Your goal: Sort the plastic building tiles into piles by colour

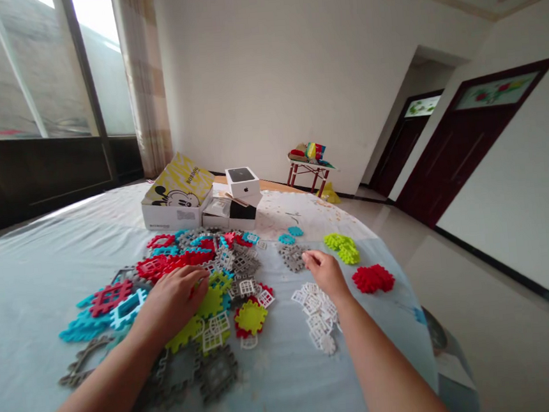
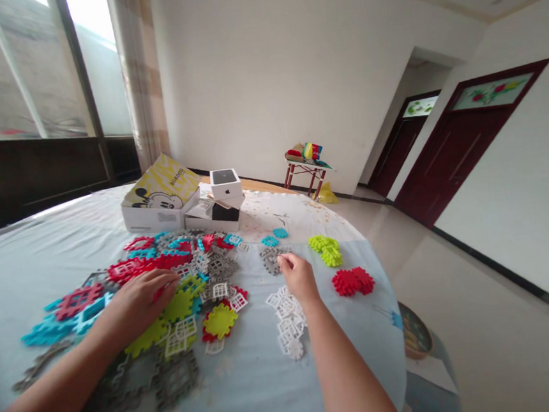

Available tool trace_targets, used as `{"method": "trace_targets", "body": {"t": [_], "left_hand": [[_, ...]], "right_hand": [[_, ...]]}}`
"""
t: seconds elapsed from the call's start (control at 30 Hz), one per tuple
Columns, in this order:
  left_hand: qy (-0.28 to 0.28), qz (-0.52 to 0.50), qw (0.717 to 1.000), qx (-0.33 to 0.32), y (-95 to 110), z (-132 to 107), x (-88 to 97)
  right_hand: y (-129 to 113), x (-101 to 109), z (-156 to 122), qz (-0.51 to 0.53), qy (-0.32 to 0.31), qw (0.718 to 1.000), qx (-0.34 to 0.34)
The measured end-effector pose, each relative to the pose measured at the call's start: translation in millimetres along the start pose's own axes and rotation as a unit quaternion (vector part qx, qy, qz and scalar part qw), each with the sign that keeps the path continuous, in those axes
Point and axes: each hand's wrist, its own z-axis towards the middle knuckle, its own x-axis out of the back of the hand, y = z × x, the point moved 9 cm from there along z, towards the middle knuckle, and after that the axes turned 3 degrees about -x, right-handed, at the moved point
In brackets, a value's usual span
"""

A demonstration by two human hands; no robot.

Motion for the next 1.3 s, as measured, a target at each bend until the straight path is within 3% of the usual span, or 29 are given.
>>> {"method": "trace_targets", "body": {"t": [0.1, 0.2, 0.3, 0.5, 0.83, 1.1, 1.3], "left_hand": [[-0.003, -0.008, 1.000, -0.005, 2, 0, 0.3], [-0.001, -0.024, 1.000, -0.020, 9, 2, 4.5], [-0.018, -0.046, 0.998, -0.051, 23, 3, 8.8], [-0.110, -0.056, 0.988, -0.094, 54, -4, 4.0], [-0.189, 0.003, 0.980, -0.064, 64, -16, -20.0], [-0.185, 0.037, 0.978, -0.087, 68, -13, -24.4], [-0.094, -0.019, 0.994, -0.059, 63, -1, -9.4]], "right_hand": [[34, 11, 8, 0.001, 0.041, 0.998, -0.047], [49, 18, 8, 0.010, 0.061, 0.996, -0.066], [51, 20, 6, 0.025, 0.051, 0.996, -0.069], [44, 24, 7, 0.030, 0.028, 0.997, -0.067], [60, 45, -7, 0.018, 0.049, 0.996, -0.073], [55, 40, -8, 0.007, 0.036, 0.998, -0.045], [54, 45, -7, -0.005, 0.043, 0.998, -0.037]]}}
